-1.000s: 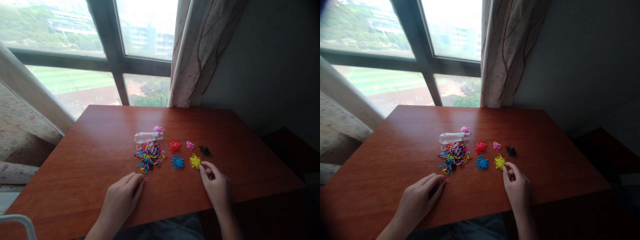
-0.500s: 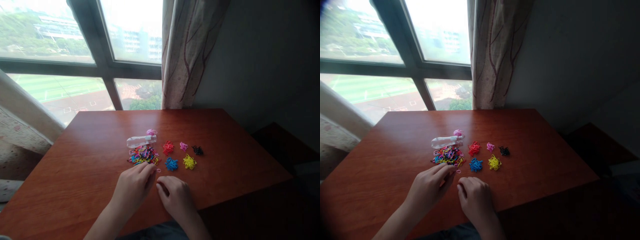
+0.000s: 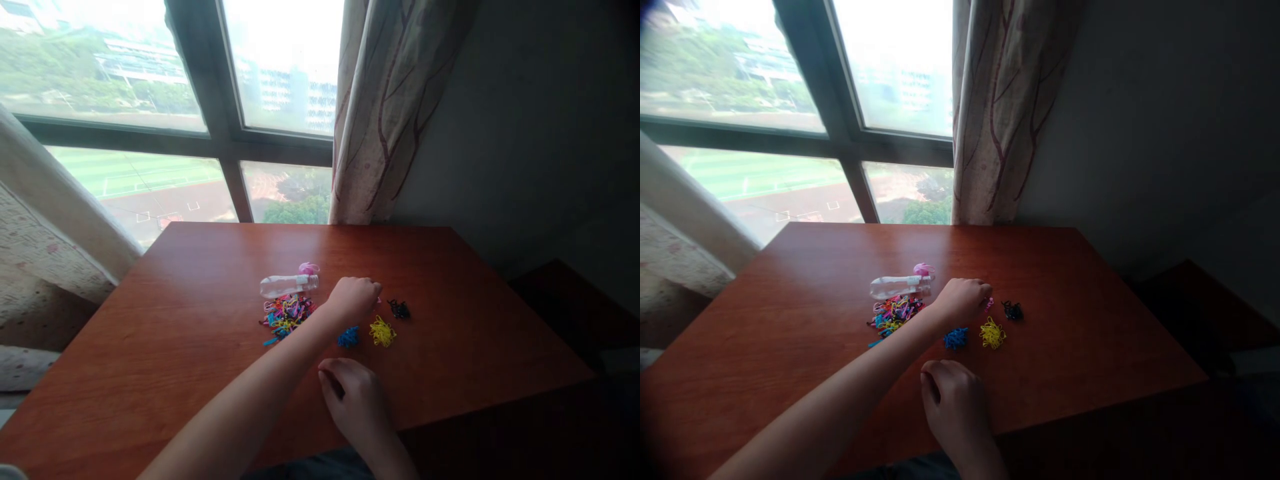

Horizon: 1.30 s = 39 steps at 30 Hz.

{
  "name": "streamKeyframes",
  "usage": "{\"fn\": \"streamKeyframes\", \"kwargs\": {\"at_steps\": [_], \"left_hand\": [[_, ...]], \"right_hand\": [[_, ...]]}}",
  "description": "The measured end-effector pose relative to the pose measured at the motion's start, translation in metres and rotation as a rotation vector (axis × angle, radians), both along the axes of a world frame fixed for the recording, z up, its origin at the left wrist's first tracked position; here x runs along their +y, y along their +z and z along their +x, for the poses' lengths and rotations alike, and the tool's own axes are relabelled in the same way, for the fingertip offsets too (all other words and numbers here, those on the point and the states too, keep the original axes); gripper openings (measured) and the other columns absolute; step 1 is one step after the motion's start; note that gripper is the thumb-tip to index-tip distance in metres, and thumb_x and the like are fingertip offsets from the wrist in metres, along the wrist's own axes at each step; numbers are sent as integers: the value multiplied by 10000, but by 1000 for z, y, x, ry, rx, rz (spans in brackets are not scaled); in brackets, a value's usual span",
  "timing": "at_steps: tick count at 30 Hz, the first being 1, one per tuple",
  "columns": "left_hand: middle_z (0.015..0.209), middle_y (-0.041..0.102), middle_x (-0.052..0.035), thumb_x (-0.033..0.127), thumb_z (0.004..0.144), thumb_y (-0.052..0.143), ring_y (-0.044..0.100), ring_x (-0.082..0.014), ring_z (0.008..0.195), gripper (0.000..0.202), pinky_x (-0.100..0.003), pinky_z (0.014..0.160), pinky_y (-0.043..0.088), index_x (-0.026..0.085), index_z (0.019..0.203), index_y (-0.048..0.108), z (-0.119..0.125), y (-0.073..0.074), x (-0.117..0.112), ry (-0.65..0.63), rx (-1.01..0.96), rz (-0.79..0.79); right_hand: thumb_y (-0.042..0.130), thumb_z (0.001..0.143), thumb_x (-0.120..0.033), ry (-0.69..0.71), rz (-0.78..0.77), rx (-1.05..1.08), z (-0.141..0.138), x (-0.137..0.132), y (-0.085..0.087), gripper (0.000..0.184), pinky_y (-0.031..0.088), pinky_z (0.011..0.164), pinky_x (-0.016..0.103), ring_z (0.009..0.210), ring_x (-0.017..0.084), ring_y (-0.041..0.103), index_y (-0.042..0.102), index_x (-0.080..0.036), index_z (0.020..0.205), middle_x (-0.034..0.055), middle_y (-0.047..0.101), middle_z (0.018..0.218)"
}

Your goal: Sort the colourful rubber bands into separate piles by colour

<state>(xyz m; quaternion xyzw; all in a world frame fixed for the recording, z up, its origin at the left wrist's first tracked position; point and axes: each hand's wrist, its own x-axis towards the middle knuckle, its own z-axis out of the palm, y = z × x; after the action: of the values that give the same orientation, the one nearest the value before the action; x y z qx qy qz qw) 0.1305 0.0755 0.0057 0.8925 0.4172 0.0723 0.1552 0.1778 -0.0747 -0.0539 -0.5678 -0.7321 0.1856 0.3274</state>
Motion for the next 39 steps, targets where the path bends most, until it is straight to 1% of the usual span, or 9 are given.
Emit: {"fn": "streamKeyframes", "kwargs": {"at_steps": [5, 8, 13, 17, 21, 24, 31, 35, 39], "left_hand": [[1127, 657, -94, 355, 941, 564, 652, -227, 981, 282, -399, 834, 545, 175, 1151, 622, -1, -4, 5, -48, 25, -7], [983, 707, -99, 343, 943, 521, 687, -249, 889, 231, -354, 754, 527, 188, 1028, 669, -11, -3, 2, -55, -3, 45], [966, 726, -77, 273, 897, 550, 700, -228, 835, 178, -286, 676, 491, 208, 998, 681, -33, 1, -7, -41, -39, 96], [924, 724, -50, 256, 897, 534, 688, -199, 766, 159, -253, 613, 457, 221, 939, 683, -52, 7, -20, -17, -77, 111], [900, 715, -26, 242, 909, 510, 663, -161, 717, 167, -233, 587, 433, 227, 933, 675, -81, 9, -46, 16, -119, 105], [826, 701, -11, 218, 917, 495, 644, -141, 686, 182, -222, 583, 426, 225, 898, 676, -111, 2, -68, 83, -217, 79], [781, 697, 5, 228, 905, 527, 633, -125, 649, 134, -213, 615, 465, 212, 887, 659, -172, -30, -109, 311, -392, 17], [818, 708, 4, 252, 919, 511, 670, -144, 697, 143, -224, 625, 479, 226, 920, 652, -183, -44, -125, 339, -317, 97], [840, 716, 8, 262, 936, 483, 689, -158, 710, 167, -235, 612, 475, 241, 913, 647, -180, -47, -130, 316, -228, 147]], "right_hand": [[499, 909, -149, 9, -23, 20, -1, -1, 8, 195, 466, 733, 255, 761, 180, 659, 678, -223, 883, 26, 698, 808], [497, 912, -144, 16, -49, 9, 0, -1, 11, 193, 455, 726, 254, 770, 179, 656, 671, -224, 888, 21, 694, 806], [483, 914, -157, 21, -24, 13, 1, -1, 4, 197, 435, 722, 255, 772, 175, 651, 664, -226, 881, 15, 692, 812], [482, 910, -165, 18, -7, 7, 1, -1, -2, 193, 417, 693, 249, 742, 167, 643, 664, -228, 891, 11, 689, 797], [477, 912, -176, 13, 11, -8, 1, -1, -2, 193, 412, 688, 247, 736, 167, 639, 663, -227, 895, 15, 690, 798], [474, 918, -171, 20, 0, -4, 1, -2, -1, 196, 417, 709, 250, 759, 171, 645, 660, -230, 900, 14, 695, 819], [509, 906, -161, -35, 1, -41, -2, 0, 0, 172, 408, 674, 246, 717, 166, 647, 662, -235, 932, 3, 701, 808], [527, 898, -155, -70, -1, -79, -7, 4, 2, 164, 385, 643, 244, 676, 158, 637, 665, -228, 947, -3, 691, 769], [546, 888, -150, -113, 6, -121, -14, 10, 3, 162, 368, 630, 249, 663, 159, 636, 667, -215, 973, 4, 691, 766]]}}
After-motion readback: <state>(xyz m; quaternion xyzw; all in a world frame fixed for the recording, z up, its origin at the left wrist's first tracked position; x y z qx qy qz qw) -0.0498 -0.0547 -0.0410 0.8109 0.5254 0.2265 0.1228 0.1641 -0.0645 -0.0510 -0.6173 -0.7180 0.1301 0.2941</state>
